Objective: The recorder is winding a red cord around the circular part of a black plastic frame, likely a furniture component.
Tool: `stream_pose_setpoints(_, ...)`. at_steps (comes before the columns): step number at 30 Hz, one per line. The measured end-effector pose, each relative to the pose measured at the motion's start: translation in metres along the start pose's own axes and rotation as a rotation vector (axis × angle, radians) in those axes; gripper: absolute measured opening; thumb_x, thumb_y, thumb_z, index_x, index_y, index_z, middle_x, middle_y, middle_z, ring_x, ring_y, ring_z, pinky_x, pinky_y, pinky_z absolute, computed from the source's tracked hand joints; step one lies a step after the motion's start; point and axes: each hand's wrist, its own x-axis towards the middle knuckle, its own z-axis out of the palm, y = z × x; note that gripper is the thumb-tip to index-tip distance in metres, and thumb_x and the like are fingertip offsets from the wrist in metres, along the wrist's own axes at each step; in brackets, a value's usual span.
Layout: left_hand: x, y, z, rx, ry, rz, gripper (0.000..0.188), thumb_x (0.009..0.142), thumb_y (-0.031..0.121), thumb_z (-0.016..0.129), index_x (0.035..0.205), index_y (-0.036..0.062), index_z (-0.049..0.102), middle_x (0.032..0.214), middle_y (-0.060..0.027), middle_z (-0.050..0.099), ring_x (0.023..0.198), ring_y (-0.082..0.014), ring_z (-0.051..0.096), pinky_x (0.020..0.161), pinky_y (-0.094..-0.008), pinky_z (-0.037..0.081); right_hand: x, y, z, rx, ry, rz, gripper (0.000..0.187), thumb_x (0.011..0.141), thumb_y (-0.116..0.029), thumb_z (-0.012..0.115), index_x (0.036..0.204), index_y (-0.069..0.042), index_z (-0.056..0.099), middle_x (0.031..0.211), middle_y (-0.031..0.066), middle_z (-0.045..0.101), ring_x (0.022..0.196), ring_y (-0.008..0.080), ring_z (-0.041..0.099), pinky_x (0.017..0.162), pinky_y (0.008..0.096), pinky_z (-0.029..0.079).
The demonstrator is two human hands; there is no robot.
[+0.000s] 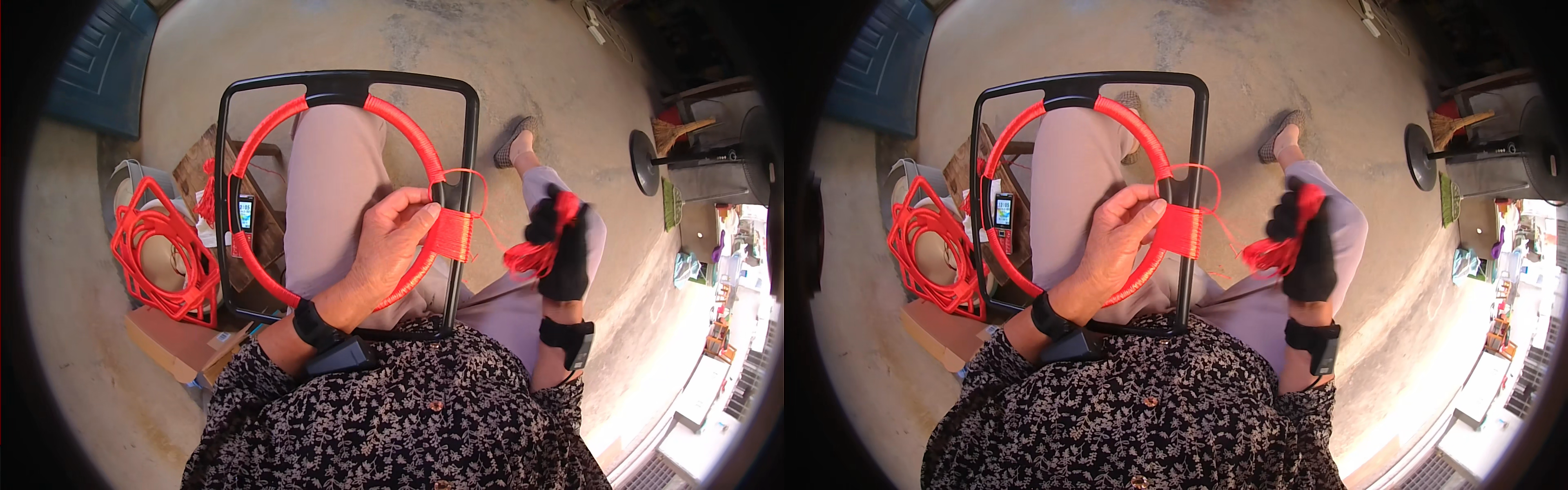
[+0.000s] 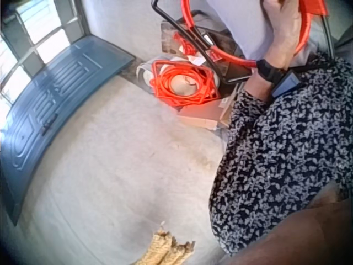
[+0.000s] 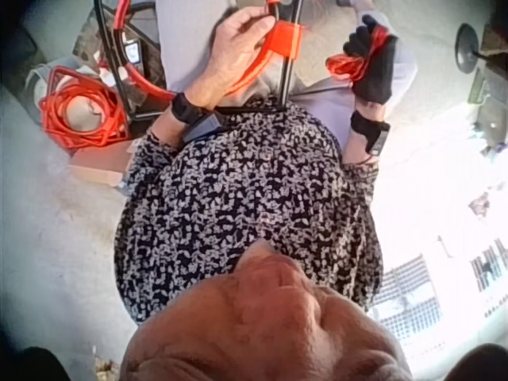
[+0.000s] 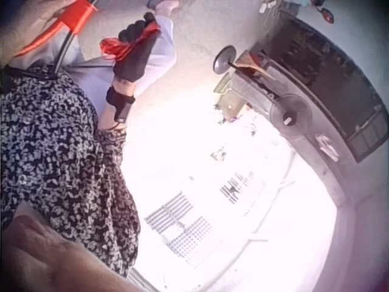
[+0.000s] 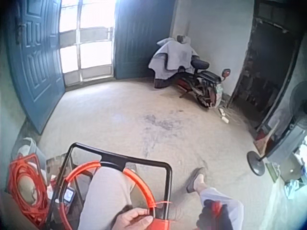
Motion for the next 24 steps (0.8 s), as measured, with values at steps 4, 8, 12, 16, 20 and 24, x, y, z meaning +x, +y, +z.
stream_pose_setpoints(4,-0.001,0.0,0.0,0.016,0.041,0.003,0.018,0.093,0.01,0.058,0.109,0.0027,0.058,0.093,-0.0013,0.064,0.083,-0.0059,0.062,0.072,-0.0223,0.051,-0.003,0.015,0.028,-0.979,-0.352,0.282,0.022,0.081,-0.013,0.069,0.101,-0.005,0.064,0.074,-0.0038,0.053,0.064,0.0033,0.046,0.056,0.0207,0.037)
stream_pose_setpoints(8,-0.002,0.002,0.0,0.008,0.044,0.016,0.017,0.093,0.01,0.059,0.108,0.0022,0.058,0.093,-0.0018,0.065,0.082,-0.0065,0.062,0.072,-0.023,0.052,-0.003,0.005,0.032,-0.985,-0.077,0.323,0.013,0.083,-0.015,0.065,0.09,-0.004,0.063,0.075,-0.0025,0.055,0.067,0.0037,0.048,0.059,0.02,0.038)
stream_pose_setpoints(12,0.0,-0.001,0.001,0.047,0.02,0.034,0.017,0.092,0.01,0.06,0.107,0.0017,0.058,0.091,-0.0024,0.065,0.08,-0.006,0.062,0.071,-0.0225,0.051,-0.012,-0.003,0.036,-0.391,-0.18,0.026,0.032,0.091,-0.03,0.053,0.1,0.001,0.052,0.071,0.002,0.05,0.061,0.0069,0.042,0.057,0.0205,0.035)
stream_pose_setpoints(16,0.002,-0.003,0.001,0.095,0.084,0.01,0.017,0.091,0.008,0.062,0.104,-0.002,0.057,0.088,-0.0073,0.067,0.077,-0.0087,0.062,0.066,-0.0224,0.05,-0.023,-0.003,0.06,-0.039,-0.301,0.076,0.026,0.089,-0.025,0.055,0.076,-0.007,0.041,0.069,0.0054,0.046,0.057,0.0117,0.041,0.054,0.024,0.033)
stream_pose_setpoints(20,0.0,0.0,0.002,0.131,0.026,0.014,0.019,0.09,0.008,0.063,0.105,-0.0026,0.056,0.086,-0.0077,0.066,0.075,-0.0086,0.062,0.064,-0.0224,0.049,-0.043,0.0,0.084,-0.162,-0.389,0.129,0.019,0.082,-0.015,0.057,0.073,-0.006,0.042,0.064,0.0027,0.043,0.055,0.0119,0.038,0.051,0.0251,0.031)
stream_pose_setpoints(24,-0.001,0.001,0.001,0.159,0.063,-0.009,0.017,0.091,0.011,0.062,0.1,-0.0021,0.057,0.082,-0.0036,0.064,0.072,-0.0057,0.059,0.062,-0.0208,0.047,-0.05,-0.008,0.065,-0.319,-0.224,0.064,0.02,0.088,-0.023,0.054,0.084,-0.004,0.05,0.067,0.0022,0.047,0.056,0.0102,0.042,0.052,0.0239,0.033)
